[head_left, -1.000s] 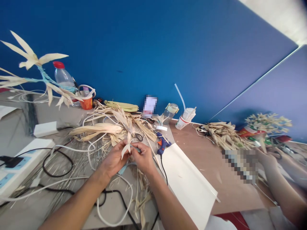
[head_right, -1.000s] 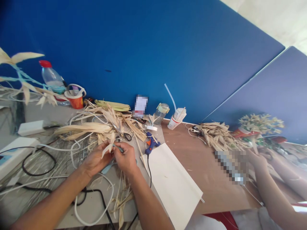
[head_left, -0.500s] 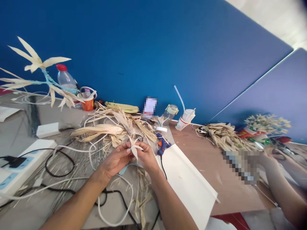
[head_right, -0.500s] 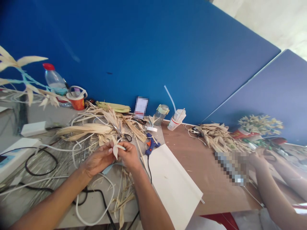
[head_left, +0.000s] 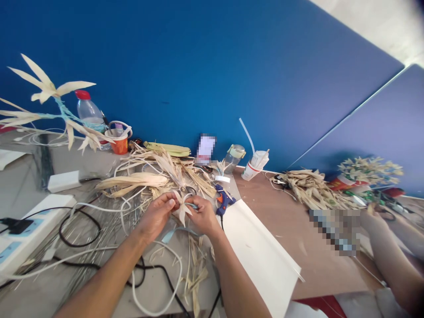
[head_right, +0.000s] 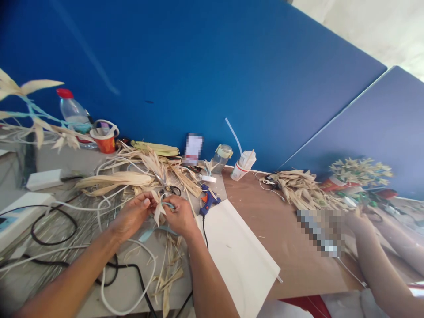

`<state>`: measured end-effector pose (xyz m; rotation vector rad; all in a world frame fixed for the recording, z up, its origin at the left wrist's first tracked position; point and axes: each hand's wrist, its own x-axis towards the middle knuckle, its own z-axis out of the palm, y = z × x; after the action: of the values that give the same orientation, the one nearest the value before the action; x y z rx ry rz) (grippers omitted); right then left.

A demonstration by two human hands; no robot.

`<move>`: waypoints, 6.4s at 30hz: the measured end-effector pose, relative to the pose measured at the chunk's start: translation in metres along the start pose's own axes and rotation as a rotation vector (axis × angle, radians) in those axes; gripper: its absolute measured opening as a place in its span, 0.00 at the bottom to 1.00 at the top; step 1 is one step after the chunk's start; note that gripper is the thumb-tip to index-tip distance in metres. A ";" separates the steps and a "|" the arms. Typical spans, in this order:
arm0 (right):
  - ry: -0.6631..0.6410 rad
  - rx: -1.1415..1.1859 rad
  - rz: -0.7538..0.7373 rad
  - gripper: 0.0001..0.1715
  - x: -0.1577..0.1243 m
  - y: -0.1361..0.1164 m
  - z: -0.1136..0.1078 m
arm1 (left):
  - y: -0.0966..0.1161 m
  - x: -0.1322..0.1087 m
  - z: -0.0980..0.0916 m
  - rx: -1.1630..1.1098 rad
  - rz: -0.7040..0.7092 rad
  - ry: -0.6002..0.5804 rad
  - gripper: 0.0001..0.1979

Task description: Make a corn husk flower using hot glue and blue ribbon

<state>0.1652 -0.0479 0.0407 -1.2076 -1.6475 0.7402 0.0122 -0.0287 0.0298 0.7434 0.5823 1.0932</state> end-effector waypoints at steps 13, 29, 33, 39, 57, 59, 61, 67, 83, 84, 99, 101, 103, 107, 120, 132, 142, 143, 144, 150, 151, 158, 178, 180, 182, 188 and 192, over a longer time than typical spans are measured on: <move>-0.003 -0.048 -0.104 0.09 -0.002 -0.005 0.006 | -0.002 0.001 0.002 -0.037 -0.031 0.153 0.06; -0.035 0.540 0.218 0.04 0.000 0.017 0.008 | -0.014 0.000 0.005 -0.009 0.001 0.135 0.11; -0.025 0.682 0.288 0.06 -0.001 0.023 0.008 | -0.018 -0.002 0.004 0.271 0.171 0.165 0.10; -0.061 0.641 0.243 0.06 0.000 0.019 0.004 | -0.020 -0.004 0.011 0.353 0.220 0.070 0.12; 0.152 0.115 0.051 0.08 0.003 0.011 -0.007 | -0.018 0.001 0.002 0.569 0.280 0.186 0.06; 0.197 0.251 0.027 0.11 0.004 0.013 -0.015 | -0.018 0.001 0.001 0.574 0.270 0.213 0.06; 0.183 0.381 0.040 0.11 0.004 0.014 -0.021 | -0.018 0.001 0.001 0.593 0.278 0.227 0.06; -0.021 0.273 0.098 0.12 0.001 0.003 -0.018 | -0.016 0.000 0.005 0.630 0.268 0.183 0.07; 0.005 0.596 0.386 0.16 0.003 -0.005 -0.012 | -0.022 -0.005 0.002 0.764 0.251 0.077 0.04; 0.006 0.596 0.413 0.15 0.003 -0.006 -0.011 | -0.022 -0.006 0.003 0.782 0.256 0.074 0.04; 0.432 0.180 0.048 0.08 0.002 -0.005 -0.009 | -0.026 -0.001 -0.004 0.774 0.256 0.177 0.06; 0.374 -0.067 -0.168 0.08 -0.002 -0.012 -0.008 | -0.027 0.000 -0.006 0.770 0.283 0.185 0.07; 0.282 -0.279 -0.291 0.10 -0.006 -0.017 -0.003 | -0.028 0.001 -0.008 0.757 0.315 0.190 0.06; 0.241 -0.540 -0.330 0.10 -0.008 -0.017 0.011 | -0.029 0.001 -0.010 0.769 0.333 0.201 0.06; 0.363 -0.400 -0.378 0.09 -0.012 -0.013 0.018 | -0.026 -0.004 -0.001 0.639 0.288 0.206 0.07; 0.362 -0.510 -0.487 0.09 -0.016 -0.017 0.021 | -0.025 -0.004 -0.003 0.697 0.398 0.286 0.04; 0.385 -0.516 -0.460 0.08 -0.014 -0.016 0.017 | -0.023 -0.005 -0.004 0.775 0.442 0.290 0.04; 0.385 -0.518 -0.458 0.08 -0.013 -0.015 0.017 | -0.023 -0.005 -0.004 0.777 0.433 0.279 0.04; 0.389 -0.515 -0.455 0.08 -0.013 -0.014 0.018 | -0.024 -0.006 -0.004 0.770 0.424 0.268 0.05; 0.425 -0.459 -0.458 0.08 -0.014 -0.014 0.023 | -0.024 -0.004 -0.002 0.634 0.384 0.265 0.05; 0.429 -0.452 -0.462 0.08 -0.015 -0.014 0.025 | -0.024 -0.004 -0.002 0.610 0.379 0.267 0.06; 0.420 -0.484 -0.459 0.09 -0.016 -0.013 0.029 | -0.020 -0.004 0.003 0.500 0.347 0.283 0.06; 0.209 0.399 0.285 0.14 0.005 0.004 0.007 | -0.008 0.004 0.004 -0.042 0.133 0.231 0.13; 0.132 0.474 0.305 0.17 0.004 0.002 0.009 | -0.007 0.004 0.004 -0.052 0.093 0.216 0.13; 0.082 0.484 0.322 0.21 0.003 0.001 0.011 | -0.007 0.003 0.004 -0.040 0.059 0.195 0.14; 0.032 0.453 0.383 0.20 0.003 0.003 0.013 | -0.010 0.001 0.003 0.044 0.005 0.132 0.10; 0.065 0.419 0.403 0.09 0.005 -0.001 0.006 | -0.010 0.000 0.003 -0.027 -0.048 0.120 0.11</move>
<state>0.1588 -0.0434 0.0410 -1.2467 -1.1267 1.2138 0.0197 -0.0320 0.0240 0.6405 0.6833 1.1041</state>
